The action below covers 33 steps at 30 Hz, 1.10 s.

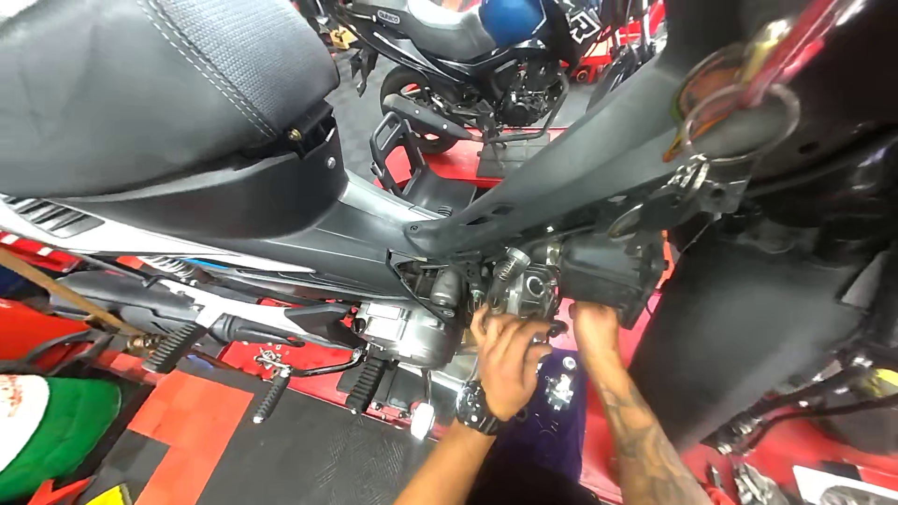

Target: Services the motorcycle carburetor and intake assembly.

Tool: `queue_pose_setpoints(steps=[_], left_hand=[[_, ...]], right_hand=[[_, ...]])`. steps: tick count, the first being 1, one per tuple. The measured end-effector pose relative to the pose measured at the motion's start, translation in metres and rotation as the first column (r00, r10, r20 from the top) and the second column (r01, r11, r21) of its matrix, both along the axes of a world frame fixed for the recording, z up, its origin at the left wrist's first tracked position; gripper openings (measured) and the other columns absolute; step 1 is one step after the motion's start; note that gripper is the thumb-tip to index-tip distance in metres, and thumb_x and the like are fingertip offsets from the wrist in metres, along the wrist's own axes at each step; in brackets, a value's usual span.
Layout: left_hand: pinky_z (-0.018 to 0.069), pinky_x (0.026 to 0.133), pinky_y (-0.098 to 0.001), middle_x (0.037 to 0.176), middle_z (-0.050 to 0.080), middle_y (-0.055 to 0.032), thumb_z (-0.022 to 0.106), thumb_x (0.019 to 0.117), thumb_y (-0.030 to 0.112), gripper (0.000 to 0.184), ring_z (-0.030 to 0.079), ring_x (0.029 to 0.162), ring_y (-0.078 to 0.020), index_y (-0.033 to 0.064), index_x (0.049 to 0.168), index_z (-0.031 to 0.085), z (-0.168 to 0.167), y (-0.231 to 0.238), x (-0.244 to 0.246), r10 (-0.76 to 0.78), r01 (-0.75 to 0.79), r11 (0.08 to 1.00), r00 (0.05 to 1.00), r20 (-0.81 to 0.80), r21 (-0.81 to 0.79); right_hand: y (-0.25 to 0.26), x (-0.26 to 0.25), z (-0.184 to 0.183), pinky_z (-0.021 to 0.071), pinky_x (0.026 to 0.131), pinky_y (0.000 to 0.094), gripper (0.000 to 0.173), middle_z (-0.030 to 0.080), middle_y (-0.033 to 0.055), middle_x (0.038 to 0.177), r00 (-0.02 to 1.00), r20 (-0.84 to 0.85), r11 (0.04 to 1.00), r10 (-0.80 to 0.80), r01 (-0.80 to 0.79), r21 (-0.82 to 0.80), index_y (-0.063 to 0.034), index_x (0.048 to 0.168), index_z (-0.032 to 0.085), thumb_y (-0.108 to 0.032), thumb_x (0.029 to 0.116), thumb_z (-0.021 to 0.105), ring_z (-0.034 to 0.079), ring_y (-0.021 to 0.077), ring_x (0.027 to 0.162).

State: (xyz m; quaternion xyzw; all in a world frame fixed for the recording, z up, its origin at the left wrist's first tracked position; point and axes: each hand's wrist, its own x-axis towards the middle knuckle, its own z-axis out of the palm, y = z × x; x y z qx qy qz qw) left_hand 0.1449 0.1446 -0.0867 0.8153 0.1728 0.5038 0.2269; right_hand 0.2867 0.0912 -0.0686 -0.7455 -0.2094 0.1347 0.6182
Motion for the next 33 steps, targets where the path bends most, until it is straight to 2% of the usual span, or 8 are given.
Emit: queue_pose_setpoints(steps=[2, 3, 7, 11, 13, 18, 25, 33], left_hand=[[0.0255, 0.121, -0.0535, 0.097, 0.072, 0.0043, 0.047, 0.1076, 0.040, 0.033, 0.063, 0.109, -0.0130, 0.0185, 0.106, 0.072, 0.004, -0.004, -0.007, -0.018, 0.018, 1.000, 0.999, 0.050, -0.004], [0.0265, 0.122, -0.0522, 0.095, 0.072, 0.0050, 0.045, 0.1080, 0.041, 0.034, 0.063, 0.108, -0.0121, 0.0190, 0.105, 0.071, 0.006, -0.007, -0.014, -0.020, 0.020, 1.000, 0.997, 0.079, 0.000], [0.0322, 0.121, -0.0465, 0.096, 0.071, 0.0073, 0.041, 0.1085, 0.040, 0.032, 0.063, 0.107, -0.0108, 0.0220, 0.107, 0.067, 0.023, -0.021, -0.051, -0.016, 0.021, 0.999, 0.988, 0.155, -0.027], [0.0380, 0.117, -0.0426, 0.099, 0.067, 0.0079, 0.041, 0.1081, 0.038, 0.028, 0.062, 0.108, -0.0105, 0.0227, 0.110, 0.065, 0.038, -0.034, -0.087, -0.019, 0.027, 0.999, 0.976, 0.216, -0.038], [0.0398, 0.115, -0.0404, 0.099, 0.066, 0.0094, 0.040, 0.1084, 0.038, 0.028, 0.062, 0.109, -0.0095, 0.0239, 0.110, 0.064, 0.045, -0.041, -0.099, 0.009, 0.004, 0.998, 0.972, 0.234, -0.056], [0.0408, 0.115, -0.0379, 0.099, 0.066, 0.0113, 0.038, 0.1093, 0.040, 0.031, 0.063, 0.109, -0.0085, 0.0250, 0.109, 0.065, 0.053, -0.052, -0.115, 0.039, -0.002, 0.991, 0.961, 0.276, -0.132], [0.0447, 0.111, -0.0360, 0.097, 0.065, 0.0093, 0.039, 0.1093, 0.037, 0.029, 0.063, 0.105, -0.0089, 0.0229, 0.107, 0.064, 0.054, -0.064, -0.121, 0.011, 0.037, 0.987, 0.953, 0.303, -0.153], [0.0474, 0.108, -0.0341, 0.097, 0.065, 0.0084, 0.040, 0.1094, 0.038, 0.029, 0.063, 0.104, -0.0100, 0.0219, 0.108, 0.065, 0.050, -0.076, -0.130, -0.008, 0.075, 0.973, 0.956, 0.292, -0.219]], right_hand=[[0.001, 0.002, 0.004, 0.0570, 0.084, 0.0422, 0.021, 0.072, 0.0054, 0.102, 0.997, 0.025, 0.997, 0.070, -0.069, -0.041, -0.0091, 0.116, 0.070, -0.019, 0.0974, 0.069, 0.068, 0.0143, 0.091], [0.004, 0.003, 0.006, 0.0577, 0.086, 0.0440, 0.021, 0.073, 0.0049, 0.102, 0.994, 0.047, 0.993, 0.103, -0.099, -0.067, -0.0111, 0.115, 0.072, -0.022, 0.0963, 0.072, 0.070, 0.0150, 0.093], [0.014, 0.007, 0.018, 0.0564, 0.090, 0.0500, 0.021, 0.075, 0.0086, 0.101, 0.979, 0.120, 0.968, 0.163, -0.136, -0.211, -0.0096, 0.108, 0.075, -0.025, 0.0940, 0.076, 0.071, 0.0205, 0.097], [0.018, 0.011, 0.031, 0.0551, 0.086, 0.0562, 0.021, 0.074, 0.0112, 0.097, 0.962, 0.137, 0.913, 0.236, -0.171, -0.369, -0.0093, 0.102, 0.076, -0.029, 0.0947, 0.075, 0.071, 0.0262, 0.094], [0.020, 0.013, 0.032, 0.0545, 0.088, 0.0560, 0.019, 0.074, 0.0108, 0.099, 0.954, 0.128, 0.897, 0.270, -0.201, -0.395, -0.0098, 0.102, 0.076, -0.027, 0.0945, 0.074, 0.070, 0.0261, 0.097], [0.024, 0.015, 0.031, 0.0547, 0.082, 0.0540, 0.016, 0.073, 0.0121, 0.095, 0.951, 0.080, 0.895, 0.300, -0.251, -0.369, -0.0077, 0.100, 0.075, -0.022, 0.0946, 0.073, 0.069, 0.0261, 0.089], [0.024, 0.018, 0.025, 0.0535, 0.084, 0.0556, 0.019, 0.071, 0.0137, 0.096, 0.941, 0.072, 0.879, 0.331, -0.279, -0.387, -0.0080, 0.105, 0.073, -0.025, 0.0988, 0.068, 0.068, 0.0278, 0.092], [0.025, 0.018, 0.025, 0.0551, 0.084, 0.0518, 0.014, 0.074, 0.0068, 0.097, 0.936, 0.059, 0.885, 0.346, -0.306, -0.350, -0.0137, 0.105, 0.077, -0.024, 0.0965, 0.073, 0.070, 0.0211, 0.092]])
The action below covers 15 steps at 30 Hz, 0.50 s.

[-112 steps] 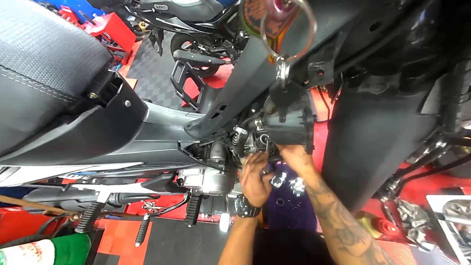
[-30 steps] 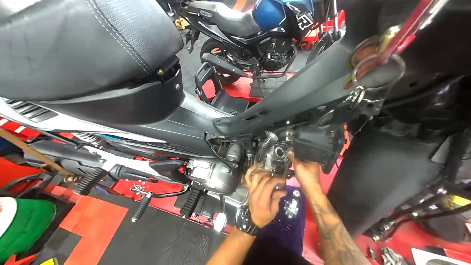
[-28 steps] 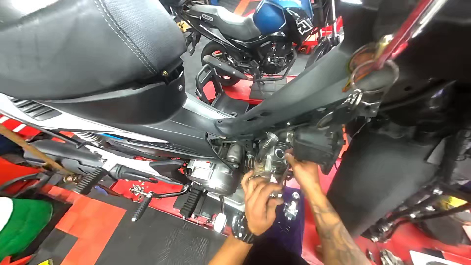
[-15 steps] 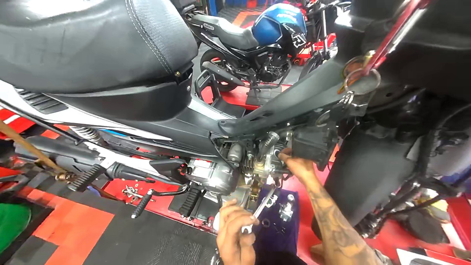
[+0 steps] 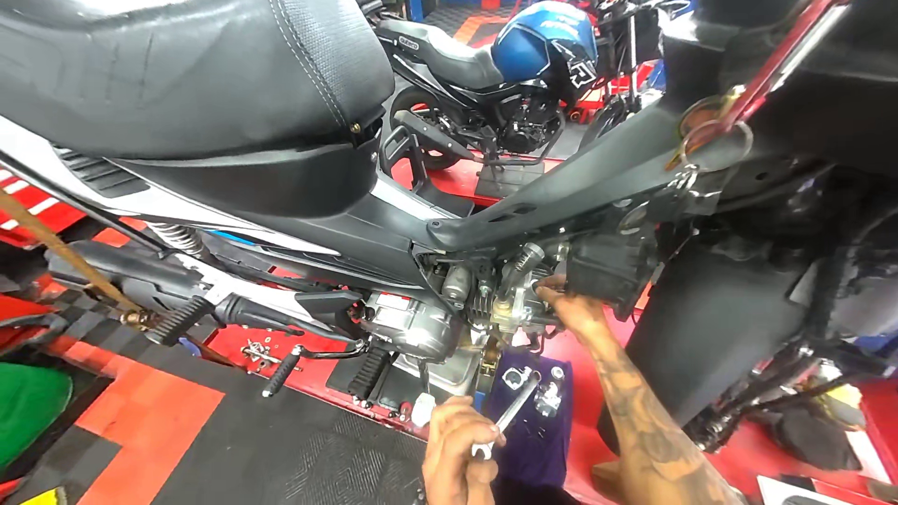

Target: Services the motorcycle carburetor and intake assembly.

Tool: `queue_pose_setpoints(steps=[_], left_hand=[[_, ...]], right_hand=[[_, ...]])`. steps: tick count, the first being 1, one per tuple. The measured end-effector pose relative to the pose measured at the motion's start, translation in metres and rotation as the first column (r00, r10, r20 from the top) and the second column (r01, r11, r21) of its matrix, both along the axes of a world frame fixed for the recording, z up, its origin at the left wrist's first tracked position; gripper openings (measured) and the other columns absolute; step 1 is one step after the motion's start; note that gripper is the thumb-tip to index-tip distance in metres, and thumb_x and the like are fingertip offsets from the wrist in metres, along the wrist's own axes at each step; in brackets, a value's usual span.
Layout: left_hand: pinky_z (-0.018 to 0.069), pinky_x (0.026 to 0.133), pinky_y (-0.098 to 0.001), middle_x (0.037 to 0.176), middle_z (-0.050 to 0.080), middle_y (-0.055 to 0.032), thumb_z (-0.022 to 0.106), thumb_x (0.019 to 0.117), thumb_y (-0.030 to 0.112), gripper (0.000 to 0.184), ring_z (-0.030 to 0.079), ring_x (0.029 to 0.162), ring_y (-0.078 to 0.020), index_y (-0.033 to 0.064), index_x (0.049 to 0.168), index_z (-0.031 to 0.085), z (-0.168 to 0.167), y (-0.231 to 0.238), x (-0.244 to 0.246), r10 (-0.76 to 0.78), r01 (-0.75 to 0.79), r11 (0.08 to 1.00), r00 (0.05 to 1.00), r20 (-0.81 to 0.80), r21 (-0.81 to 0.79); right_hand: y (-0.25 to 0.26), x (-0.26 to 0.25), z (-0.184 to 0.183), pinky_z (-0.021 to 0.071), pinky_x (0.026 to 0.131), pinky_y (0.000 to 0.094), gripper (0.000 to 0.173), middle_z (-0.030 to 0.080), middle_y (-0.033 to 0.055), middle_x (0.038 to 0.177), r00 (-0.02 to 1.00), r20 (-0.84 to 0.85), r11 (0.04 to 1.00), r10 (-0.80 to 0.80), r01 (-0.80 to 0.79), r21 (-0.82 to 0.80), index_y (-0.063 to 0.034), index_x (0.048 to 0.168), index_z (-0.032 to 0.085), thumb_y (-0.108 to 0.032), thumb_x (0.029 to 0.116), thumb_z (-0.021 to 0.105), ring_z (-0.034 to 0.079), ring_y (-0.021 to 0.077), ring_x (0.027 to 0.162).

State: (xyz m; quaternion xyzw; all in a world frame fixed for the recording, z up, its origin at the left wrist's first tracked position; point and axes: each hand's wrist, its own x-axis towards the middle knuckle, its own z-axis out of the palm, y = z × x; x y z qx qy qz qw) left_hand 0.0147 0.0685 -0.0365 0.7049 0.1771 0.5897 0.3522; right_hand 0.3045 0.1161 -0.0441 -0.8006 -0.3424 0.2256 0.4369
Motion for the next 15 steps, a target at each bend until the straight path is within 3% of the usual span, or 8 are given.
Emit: queue_pose_setpoints(steps=[15], left_hand=[[0.0516, 0.101, -0.0307, 0.096, 0.065, 0.0058, 0.042, 0.1093, 0.039, 0.031, 0.064, 0.104, -0.0119, 0.0197, 0.109, 0.066, 0.002, -0.016, 0.003, -0.113, 0.113, 0.992, 0.994, 0.011, -0.054]], right_hand=[[0.003, 0.002, 0.008, 0.0522, 0.086, 0.0554, 0.018, 0.071, 0.0143, 0.100, 0.999, 0.032, 0.998, 0.010, -0.008, -0.069, -0.0083, 0.106, 0.073, -0.025, 0.0981, 0.070, 0.067, 0.0282, 0.096]])
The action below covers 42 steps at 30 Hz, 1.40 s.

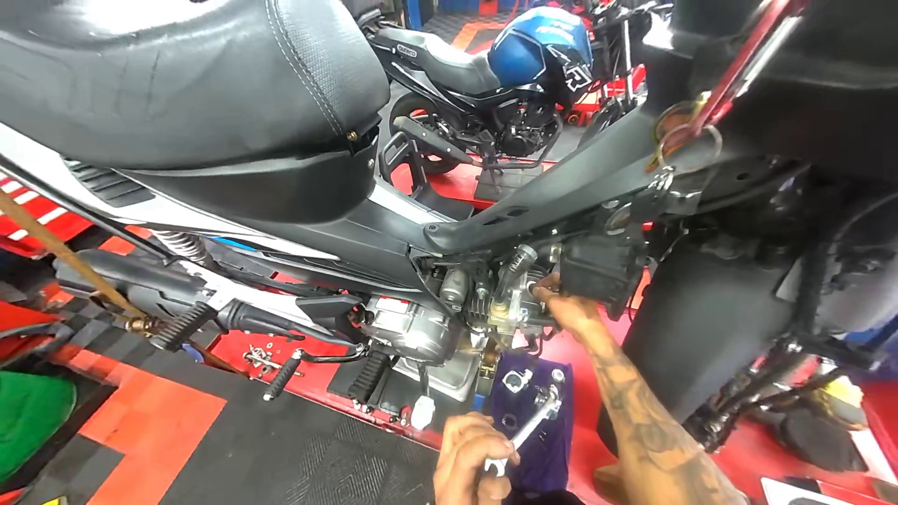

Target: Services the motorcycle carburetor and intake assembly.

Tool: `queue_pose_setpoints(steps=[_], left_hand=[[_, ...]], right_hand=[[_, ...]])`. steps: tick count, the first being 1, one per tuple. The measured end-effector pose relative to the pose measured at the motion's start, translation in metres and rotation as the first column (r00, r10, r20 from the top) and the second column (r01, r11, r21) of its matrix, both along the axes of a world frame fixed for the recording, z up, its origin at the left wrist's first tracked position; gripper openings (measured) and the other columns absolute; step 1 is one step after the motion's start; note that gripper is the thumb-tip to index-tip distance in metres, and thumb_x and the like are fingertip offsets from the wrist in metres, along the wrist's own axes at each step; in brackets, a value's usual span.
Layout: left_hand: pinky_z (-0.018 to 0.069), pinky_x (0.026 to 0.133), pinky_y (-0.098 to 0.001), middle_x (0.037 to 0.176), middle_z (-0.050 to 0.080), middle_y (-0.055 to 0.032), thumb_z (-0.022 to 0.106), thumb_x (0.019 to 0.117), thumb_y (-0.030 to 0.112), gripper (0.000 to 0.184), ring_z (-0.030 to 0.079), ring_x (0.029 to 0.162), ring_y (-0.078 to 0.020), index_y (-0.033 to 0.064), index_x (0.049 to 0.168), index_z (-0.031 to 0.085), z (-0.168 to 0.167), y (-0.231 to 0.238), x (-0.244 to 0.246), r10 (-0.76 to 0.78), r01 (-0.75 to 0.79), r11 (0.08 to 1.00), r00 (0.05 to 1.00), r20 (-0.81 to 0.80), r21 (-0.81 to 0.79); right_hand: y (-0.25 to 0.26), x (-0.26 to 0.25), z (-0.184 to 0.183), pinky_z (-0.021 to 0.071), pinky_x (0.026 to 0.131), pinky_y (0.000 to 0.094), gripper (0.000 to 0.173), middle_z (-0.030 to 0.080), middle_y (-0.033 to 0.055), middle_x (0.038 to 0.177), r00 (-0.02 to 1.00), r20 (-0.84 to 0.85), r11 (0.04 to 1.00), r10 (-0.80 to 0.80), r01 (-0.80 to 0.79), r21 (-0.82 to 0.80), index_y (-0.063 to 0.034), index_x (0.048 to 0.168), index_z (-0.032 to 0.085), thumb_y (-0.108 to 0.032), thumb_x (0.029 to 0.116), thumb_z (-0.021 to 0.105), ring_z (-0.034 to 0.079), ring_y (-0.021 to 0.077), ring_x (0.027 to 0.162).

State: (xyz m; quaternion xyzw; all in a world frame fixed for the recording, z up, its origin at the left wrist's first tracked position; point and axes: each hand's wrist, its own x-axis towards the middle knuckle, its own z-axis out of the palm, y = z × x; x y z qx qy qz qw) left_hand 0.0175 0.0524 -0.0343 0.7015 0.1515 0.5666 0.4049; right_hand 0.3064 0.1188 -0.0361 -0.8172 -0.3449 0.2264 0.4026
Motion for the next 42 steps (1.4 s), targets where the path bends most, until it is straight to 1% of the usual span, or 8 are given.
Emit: queue_pose_setpoints(steps=[4, 10, 14, 23, 26, 34, 39, 42], left_hand=[[0.0520, 0.098, -0.0288, 0.098, 0.066, 0.0056, 0.041, 0.1094, 0.041, 0.032, 0.064, 0.103, -0.0116, 0.0196, 0.110, 0.066, 0.002, -0.003, 0.000, -0.014, 0.014, 1.000, 1.000, -0.009, -0.027], [0.0552, 0.086, -0.0242, 0.102, 0.065, 0.0019, 0.045, 0.1089, 0.041, 0.033, 0.064, 0.099, -0.0112, 0.0173, 0.112, 0.067, 0.009, -0.009, 0.021, -0.155, 0.157, 0.982, 0.987, 0.035, -0.102], [0.0542, 0.088, -0.0253, 0.102, 0.065, 0.0011, 0.045, 0.1088, 0.040, 0.032, 0.063, 0.100, -0.0122, 0.0159, 0.111, 0.067, 0.010, -0.011, 0.026, -0.195, 0.198, 0.976, 0.980, 0.045, -0.094], [0.0557, 0.084, -0.0241, 0.104, 0.066, 0.0009, 0.042, 0.1097, 0.042, 0.036, 0.064, 0.097, -0.0115, 0.0179, 0.116, 0.068, 0.002, -0.001, 0.010, -0.055, 0.060, 0.983, 0.998, 0.029, -0.175], [0.0563, 0.082, -0.0233, 0.104, 0.065, 0.0001, 0.043, 0.1094, 0.042, 0.035, 0.064, 0.095, -0.0108, 0.0174, 0.116, 0.068, 0.005, 0.003, 0.018, -0.071, 0.081, 0.975, 0.996, 0.058, -0.207], [0.0553, 0.086, -0.0254, 0.105, 0.065, 0.0001, 0.043, 0.1097, 0.040, 0.035, 0.064, 0.098, -0.0111, 0.0164, 0.116, 0.068, 0.005, 0.008, 0.028, -0.086, 0.108, 0.968, 0.991, 0.103, -0.227], [0.0549, 0.086, -0.0258, 0.105, 0.066, -0.0002, 0.044, 0.1093, 0.041, 0.035, 0.064, 0.098, -0.0121, 0.0168, 0.117, 0.068, 0.002, 0.009, 0.019, -0.053, 0.075, 0.969, 0.994, 0.096, -0.235], [0.0548, 0.084, -0.0248, 0.104, 0.065, 0.0000, 0.043, 0.1095, 0.041, 0.036, 0.064, 0.097, -0.0117, 0.0171, 0.116, 0.069, 0.005, 0.010, 0.018, -0.027, 0.047, 0.972, 0.996, 0.088, -0.231]], right_hand=[[0.004, 0.000, -0.004, 0.0537, 0.081, 0.0536, 0.020, 0.070, 0.0154, 0.095, 0.999, -0.041, 0.999, -0.012, 0.014, 0.034, -0.0046, 0.104, 0.073, -0.023, 0.0960, 0.073, 0.067, 0.0281, 0.088], [0.003, -0.002, 0.000, 0.0527, 0.088, 0.0544, 0.019, 0.071, 0.0156, 0.101, 0.998, -0.063, 0.999, -0.018, 0.020, 0.038, -0.0049, 0.105, 0.073, -0.022, 0.0968, 0.072, 0.067, 0.0286, 0.097], [0.003, -0.002, -0.004, 0.0526, 0.090, 0.0537, 0.019, 0.072, 0.0148, 0.101, 0.999, -0.046, 0.998, -0.027, 0.029, 0.054, -0.0052, 0.103, 0.073, -0.023, 0.0966, 0.072, 0.068, 0.0281, 0.099], [0.002, -0.001, -0.008, 0.0530, 0.087, 0.0557, 0.018, 0.072, 0.0135, 0.099, 0.998, -0.057, 0.998, -0.021, 0.024, 0.061, -0.0080, 0.101, 0.073, -0.025, 0.0965, 0.072, 0.068, 0.0276, 0.095], [0.000, -0.002, -0.008, 0.0533, 0.077, 0.0545, 0.019, 0.071, 0.0125, 0.096, 0.997, -0.071, 0.998, -0.007, 0.011, 0.054, -0.0101, 0.105, 0.073, -0.027, 0.0985, 0.069, 0.067, 0.0269, 0.087], [0.000, -0.002, -0.011, 0.0536, 0.075, 0.0540, 0.020, 0.071, 0.0106, 0.093, 0.999, -0.031, 0.999, -0.025, 0.026, 0.026, -0.0119, 0.102, 0.073, -0.031, 0.0980, 0.069, 0.067, 0.0263, 0.085], [0.003, -0.001, -0.012, 0.0539, 0.080, 0.0547, 0.016, 0.072, 0.0096, 0.094, 0.999, -0.033, 0.999, -0.021, 0.022, 0.033, -0.0118, 0.101, 0.074, -0.027, 0.0969, 0.071, 0.068, 0.0255, 0.088], [0.002, -0.002, -0.014, 0.0536, 0.074, 0.0531, 0.014, 0.071, 0.0085, 0.090, 0.999, -0.034, 0.998, -0.037, 0.038, 0.053, -0.0130, 0.098, 0.074, -0.027, 0.0968, 0.072, 0.067, 0.0245, 0.082]])
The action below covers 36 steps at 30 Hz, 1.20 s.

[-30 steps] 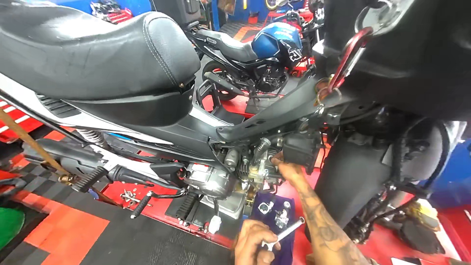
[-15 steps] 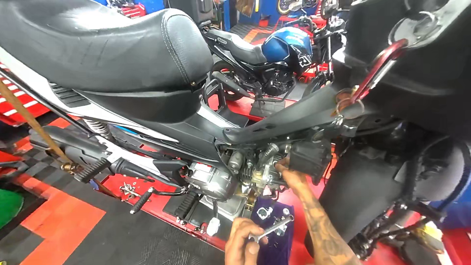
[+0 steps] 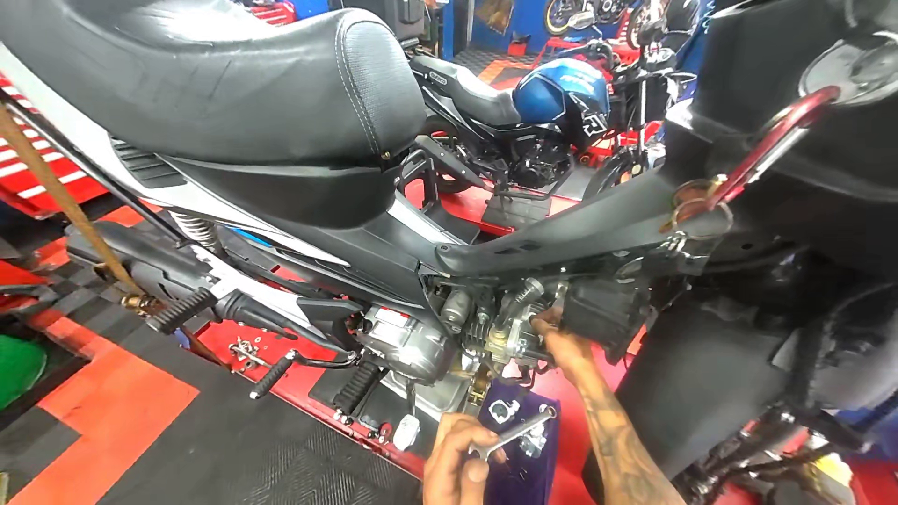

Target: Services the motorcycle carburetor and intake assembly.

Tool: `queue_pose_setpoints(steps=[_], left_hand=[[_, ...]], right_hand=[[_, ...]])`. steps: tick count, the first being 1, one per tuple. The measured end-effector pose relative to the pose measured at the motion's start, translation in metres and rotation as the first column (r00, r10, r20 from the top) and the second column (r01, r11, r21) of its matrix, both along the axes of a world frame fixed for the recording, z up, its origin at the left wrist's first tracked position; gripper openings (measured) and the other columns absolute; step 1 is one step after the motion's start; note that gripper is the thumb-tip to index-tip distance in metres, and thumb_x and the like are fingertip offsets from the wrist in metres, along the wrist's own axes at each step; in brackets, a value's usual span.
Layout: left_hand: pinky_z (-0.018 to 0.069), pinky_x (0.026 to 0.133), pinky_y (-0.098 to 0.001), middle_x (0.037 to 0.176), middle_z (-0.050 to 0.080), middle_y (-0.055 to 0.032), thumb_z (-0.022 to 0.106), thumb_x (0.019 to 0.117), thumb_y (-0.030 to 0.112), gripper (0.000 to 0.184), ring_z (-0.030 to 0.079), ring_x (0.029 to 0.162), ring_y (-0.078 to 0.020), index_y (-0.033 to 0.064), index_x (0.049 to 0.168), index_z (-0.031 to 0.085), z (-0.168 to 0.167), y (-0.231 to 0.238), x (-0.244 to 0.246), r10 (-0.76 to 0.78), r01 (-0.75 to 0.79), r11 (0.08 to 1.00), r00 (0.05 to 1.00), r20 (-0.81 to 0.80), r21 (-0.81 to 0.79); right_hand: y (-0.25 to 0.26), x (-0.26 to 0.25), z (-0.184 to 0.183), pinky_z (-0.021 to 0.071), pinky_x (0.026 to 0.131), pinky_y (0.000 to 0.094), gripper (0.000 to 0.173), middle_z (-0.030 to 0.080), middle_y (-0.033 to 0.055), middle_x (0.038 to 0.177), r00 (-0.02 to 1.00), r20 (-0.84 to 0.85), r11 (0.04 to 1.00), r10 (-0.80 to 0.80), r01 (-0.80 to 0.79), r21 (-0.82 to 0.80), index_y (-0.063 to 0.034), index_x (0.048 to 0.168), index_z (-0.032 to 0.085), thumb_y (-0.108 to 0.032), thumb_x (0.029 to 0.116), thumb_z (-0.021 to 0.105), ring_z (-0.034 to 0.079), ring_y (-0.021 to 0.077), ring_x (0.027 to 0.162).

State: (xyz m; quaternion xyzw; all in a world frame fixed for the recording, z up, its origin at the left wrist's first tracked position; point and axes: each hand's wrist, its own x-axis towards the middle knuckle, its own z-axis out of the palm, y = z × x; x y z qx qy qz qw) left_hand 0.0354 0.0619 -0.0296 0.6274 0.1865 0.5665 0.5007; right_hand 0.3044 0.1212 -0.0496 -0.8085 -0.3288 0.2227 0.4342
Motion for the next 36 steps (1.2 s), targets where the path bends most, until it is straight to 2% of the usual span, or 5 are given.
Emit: queue_pose_setpoints(steps=[15, 24, 27, 32, 36], left_hand=[[0.0545, 0.088, -0.0254, 0.105, 0.065, 0.0024, 0.043, 0.1096, 0.040, 0.033, 0.063, 0.100, -0.0112, 0.0194, 0.117, 0.068, -0.008, 0.009, -0.003, 0.093, -0.088, 0.992, 0.994, -0.064, 0.086], [0.0592, 0.093, -0.0346, 0.110, 0.068, -0.0005, 0.048, 0.1079, 0.034, 0.030, 0.067, 0.104, -0.0145, 0.0142, 0.116, 0.069, -0.007, 0.046, 0.035, 0.175, -0.115, 0.959, 0.960, -0.219, 0.261], [0.0611, 0.087, -0.0328, 0.108, 0.070, -0.0048, 0.049, 0.1076, 0.029, 0.032, 0.068, 0.100, -0.0140, 0.0059, 0.116, 0.069, -0.007, 0.064, 0.061, 0.172, -0.055, 0.932, 0.938, -0.302, 0.359], [0.0616, 0.079, -0.0328, 0.104, 0.072, -0.0055, 0.050, 0.1069, 0.029, 0.032, 0.070, 0.088, -0.0115, 0.0070, 0.118, 0.070, -0.018, 0.080, 0.089, 0.173, 0.065, 0.888, 0.870, -0.461, 0.455], [0.0617, 0.078, -0.0320, 0.106, 0.072, -0.0039, 0.052, 0.1057, 0.024, 0.027, 0.070, 0.088, -0.0106, 0.0083, 0.119, 0.070, -0.018, 0.083, 0.096, 0.160, 0.098, 0.884, 0.855, -0.493, 0.457]], right_hand=[[-0.004, -0.002, -0.003, 0.0527, 0.072, 0.0551, 0.017, 0.071, 0.0091, 0.091, 1.000, 0.004, 1.000, -0.001, 0.001, -0.008, -0.0144, 0.101, 0.073, -0.031, 0.0976, 0.070, 0.067, 0.0251, 0.082], [-0.016, -0.010, 0.009, 0.0533, 0.098, 0.0488, 0.030, 0.072, 0.0132, 0.111, 0.985, -0.149, 0.980, -0.087, 0.111, 0.162, -0.0043, 0.116, 0.071, -0.025, 0.0953, 0.075, 0.068, 0.0234, 0.107], [-0.021, -0.009, -0.011, 0.0587, 0.090, 0.0464, 0.035, 0.073, 0.0102, 0.106, 0.929, -0.335, 0.930, -0.154, 0.251, 0.268, -0.0057, 0.120, 0.068, -0.025, 0.0922, 0.078, 0.070, 0.0204, 0.098], [-0.031, -0.008, -0.024, 0.0555, 0.095, 0.0477, 0.047, 0.067, 0.0137, 0.123, 0.907, -0.362, 0.884, -0.216, 0.339, 0.322, -0.0078, 0.142, 0.054, -0.015, 0.0969, 0.066, 0.066, 0.0229, 0.110], [-0.034, -0.010, -0.019, 0.0557, 0.072, 0.0481, 0.044, 0.066, 0.0154, 0.111, 0.900, -0.372, 0.847, -0.228, 0.372, 0.379, -0.0081, 0.139, 0.053, -0.009, 0.0963, 0.063, 0.064, 0.0252, 0.085]])
